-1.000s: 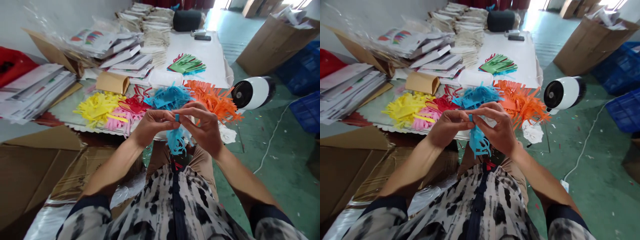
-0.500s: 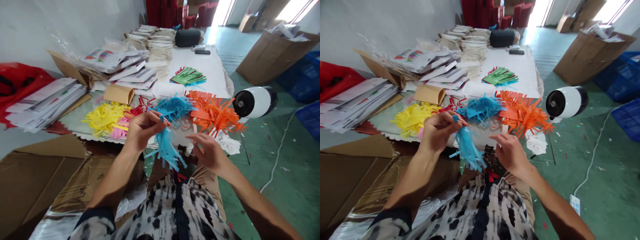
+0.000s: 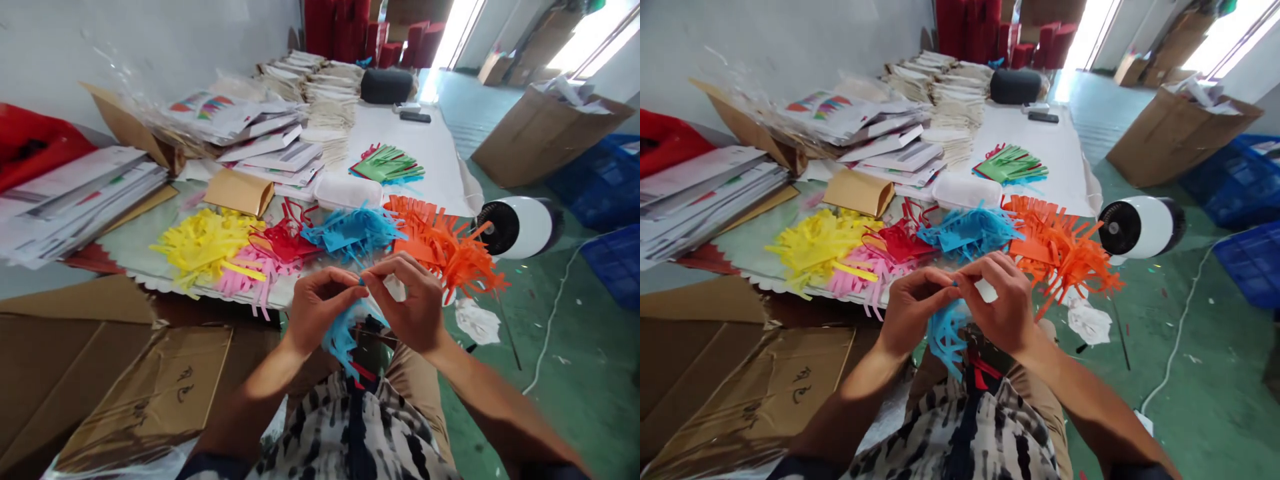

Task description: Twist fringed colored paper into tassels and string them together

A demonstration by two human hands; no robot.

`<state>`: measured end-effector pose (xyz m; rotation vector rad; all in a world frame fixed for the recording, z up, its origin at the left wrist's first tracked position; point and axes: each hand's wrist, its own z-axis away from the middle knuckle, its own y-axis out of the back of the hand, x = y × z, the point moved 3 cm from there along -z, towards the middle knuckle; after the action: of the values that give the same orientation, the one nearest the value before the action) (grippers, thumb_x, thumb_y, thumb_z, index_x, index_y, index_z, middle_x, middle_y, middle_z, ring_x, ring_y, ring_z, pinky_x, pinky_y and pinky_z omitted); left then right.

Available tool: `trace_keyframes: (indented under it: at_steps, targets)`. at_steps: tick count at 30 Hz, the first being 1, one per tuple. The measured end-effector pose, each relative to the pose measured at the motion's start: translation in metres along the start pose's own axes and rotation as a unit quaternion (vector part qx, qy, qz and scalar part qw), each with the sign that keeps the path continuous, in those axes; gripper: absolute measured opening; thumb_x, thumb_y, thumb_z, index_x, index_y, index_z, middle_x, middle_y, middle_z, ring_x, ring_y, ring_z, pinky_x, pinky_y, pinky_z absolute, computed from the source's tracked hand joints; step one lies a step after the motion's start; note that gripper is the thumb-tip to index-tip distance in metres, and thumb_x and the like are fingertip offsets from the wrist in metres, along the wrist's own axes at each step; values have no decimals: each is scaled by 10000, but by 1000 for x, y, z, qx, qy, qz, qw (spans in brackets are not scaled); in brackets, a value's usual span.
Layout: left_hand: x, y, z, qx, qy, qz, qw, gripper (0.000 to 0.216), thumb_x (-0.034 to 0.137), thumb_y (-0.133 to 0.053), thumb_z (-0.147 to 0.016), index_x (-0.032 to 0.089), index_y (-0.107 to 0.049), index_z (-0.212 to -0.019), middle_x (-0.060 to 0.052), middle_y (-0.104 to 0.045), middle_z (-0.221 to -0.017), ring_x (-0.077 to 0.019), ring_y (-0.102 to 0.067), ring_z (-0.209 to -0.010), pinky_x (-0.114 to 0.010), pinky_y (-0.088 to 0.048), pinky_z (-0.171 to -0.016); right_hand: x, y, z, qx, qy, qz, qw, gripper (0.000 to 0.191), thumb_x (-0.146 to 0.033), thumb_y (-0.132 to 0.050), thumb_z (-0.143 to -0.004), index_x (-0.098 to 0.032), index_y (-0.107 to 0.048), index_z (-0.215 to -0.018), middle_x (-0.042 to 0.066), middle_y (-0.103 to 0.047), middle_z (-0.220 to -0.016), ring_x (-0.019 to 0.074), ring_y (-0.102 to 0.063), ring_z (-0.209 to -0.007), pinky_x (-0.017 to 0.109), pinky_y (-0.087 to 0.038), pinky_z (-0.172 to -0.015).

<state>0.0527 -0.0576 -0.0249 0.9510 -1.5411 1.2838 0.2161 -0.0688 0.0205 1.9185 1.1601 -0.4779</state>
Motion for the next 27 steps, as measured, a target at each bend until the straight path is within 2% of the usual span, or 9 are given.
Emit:
trace_keyframes:
  at_steps: [3, 6, 9, 12, 15, 19, 21, 23, 27]
  targets:
    - [-11, 14, -6, 49, 33, 27, 998, 249, 287, -958, -735, 197, -781, -885, -6, -793, -797, -140, -763, -735, -204, -581, -691, 43, -14, -45, -58, -31, 1, 998, 188, -354, -665, -1000, -223, -736, -885, 14, -740, -815, 168, -663, -731, 317, -517, -704]
    - [-21, 30, -10, 75, 61, 24, 995, 309, 287, -978, -697, 211, -809, -945, -6, -807, -807, -138, -765, -720, -194, -574, -673, 109, -24, -105, -53, -72, 154, 984, 200, -310, -623, -983, -207, -789, -945, 56, -784, -907, 218, -697, -833, 357, -519, -821]
    - [-32, 42, -10, 83, 104, 21, 991, 265, 316, -977, -689, 194, -831, -873, -32, -810, -765, -144, -756, -698, -199, -570, -663, 167, -35, -153, -108, -126, 334, 928, 275, -290, -587, -983, -188, -815, -1098, 128, -795, -1083, 286, -699, -987, 393, -495, -881]
    - [-41, 49, -9, 101, 131, 26, 986, 259, 328, -983, -673, 195, -833, -836, -26, -802, -747, -128, -732, -671, -185, -549, -635, 197, -50, -177, -195, -147, 422, 873, 305, -317, -660, -951, -215, -801, -1201, 144, -792, -1149, 344, -667, -1126, 450, -466, -963]
    - [-49, 51, -8, 94, 151, 39, 983, 254, 350, -975, -692, 200, -833, -840, -16, -791, -733, -112, -711, -661, -171, -534, -624, 203, -64, -183, -245, -140, 466, 839, 230, -268, -715, -895, -195, -833, -1078, 178, -791, -1097, 372, -657, -1123, 486, -429, -982]
    - [-52, 50, -8, 86, 156, 60, 982, 260, 382, -959, -718, 199, -829, -848, -15, -777, -705, -110, -705, -662, -175, -539, -642, 202, -69, -181, -251, -133, 478, 832, 213, -236, -677, -904, -154, -820, -1038, 201, -781, -1073, 373, -654, -1094, 482, -419, -950]
    - [-50, 50, -7, 85, 151, 61, 983, 261, 387, -955, -724, 197, -824, -844, -12, -769, -698, -108, -696, -655, -176, -533, -633, 198, -66, -179, -224, -118, 466, 848, 214, -265, -630, -943, -159, -801, -1016, 187, -776, -1077, 371, -635, -1111, 495, -408, -969]
    - [-47, 48, -4, 85, 148, 58, 984, 259, 392, -948, -730, 197, -817, -840, -7, -759, -689, -106, -681, -638, -177, -520, -610, 188, -59, -177, -174, -85, 434, 880, 226, -296, -580, -980, -178, -773, -985, 163, -764, -1086, 361, -613, -1126, 512, -390, -1003]
    - [-38, 40, 4, 85, 133, 38, 987, 248, 389, -930, -749, 192, -804, -832, -4, -740, -673, -105, -656, -607, -190, -503, -582, 137, -38, -150, -40, -15, 278, 960, 220, -348, -555, -1021, -232, -722, -938, 84, -732, -996, 287, -621, -1029, 482, -415, -1012]
